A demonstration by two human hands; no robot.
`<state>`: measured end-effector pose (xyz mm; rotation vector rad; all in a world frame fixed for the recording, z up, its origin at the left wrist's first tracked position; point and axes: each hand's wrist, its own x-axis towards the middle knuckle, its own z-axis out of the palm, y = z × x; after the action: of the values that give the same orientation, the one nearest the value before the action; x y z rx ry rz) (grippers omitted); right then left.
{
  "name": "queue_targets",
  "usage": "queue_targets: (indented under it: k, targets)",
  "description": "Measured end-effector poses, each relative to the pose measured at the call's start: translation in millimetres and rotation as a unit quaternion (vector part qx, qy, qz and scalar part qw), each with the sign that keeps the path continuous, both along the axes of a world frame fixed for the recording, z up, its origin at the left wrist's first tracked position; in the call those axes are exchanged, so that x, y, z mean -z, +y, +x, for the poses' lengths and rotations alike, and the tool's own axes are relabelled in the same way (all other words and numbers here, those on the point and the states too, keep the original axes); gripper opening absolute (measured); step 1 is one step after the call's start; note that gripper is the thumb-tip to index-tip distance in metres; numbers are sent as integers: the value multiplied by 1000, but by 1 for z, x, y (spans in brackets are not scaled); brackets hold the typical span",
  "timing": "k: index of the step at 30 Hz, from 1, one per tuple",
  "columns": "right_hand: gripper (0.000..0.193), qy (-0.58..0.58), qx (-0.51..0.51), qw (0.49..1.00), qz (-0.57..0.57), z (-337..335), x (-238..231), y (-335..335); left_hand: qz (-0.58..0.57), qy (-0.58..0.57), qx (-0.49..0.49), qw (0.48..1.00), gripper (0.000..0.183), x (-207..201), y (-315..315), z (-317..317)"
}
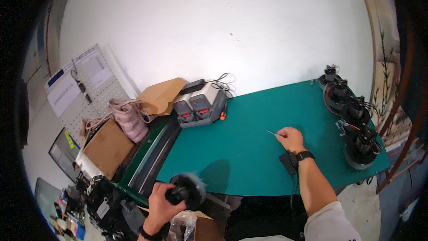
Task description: Assembling the metal housing and wiring for an electromechanical motor component.
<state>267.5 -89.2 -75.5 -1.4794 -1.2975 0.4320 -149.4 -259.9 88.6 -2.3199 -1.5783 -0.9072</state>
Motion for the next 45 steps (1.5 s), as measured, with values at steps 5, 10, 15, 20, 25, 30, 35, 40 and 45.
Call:
queue_targets:
  k: [5,10,15,20,25,30,35,40,45]
  targets:
    - [20,-31,17,999,-19,-3,-5,1,-101,-52,169,979,42,-27,57,100]
    - [26,-71,18,997,12,-2,-8,-3,-182,-39,198,962,44,-21,109,174]
    - [24,-48,46,998,-7,-8,-14,-2,-252,-25,140,957,54,-14,160,204]
    - [22,-34,75,996,-29,-9,-20,-1,-279,36,55,958,48,0,197,207]
    - [25,-42,98,994,5,-11,-22,-4,-300,16,43,953,44,6,214,205]
    - [18,-79,148,986,-9,-7,-29,-6,-335,-70,60,938,60,14,206,204]
    - [14,-104,187,977,-18,-2,-22,-12,-320,-253,120,905,78,37,190,186]
    - [14,-199,195,961,-6,-10,-25,-16,-421,-379,205,798,50,56,180,148]
    - [12,-177,94,948,249,-32,-53,-29,-504,-456,236,695,24,56,191,145]
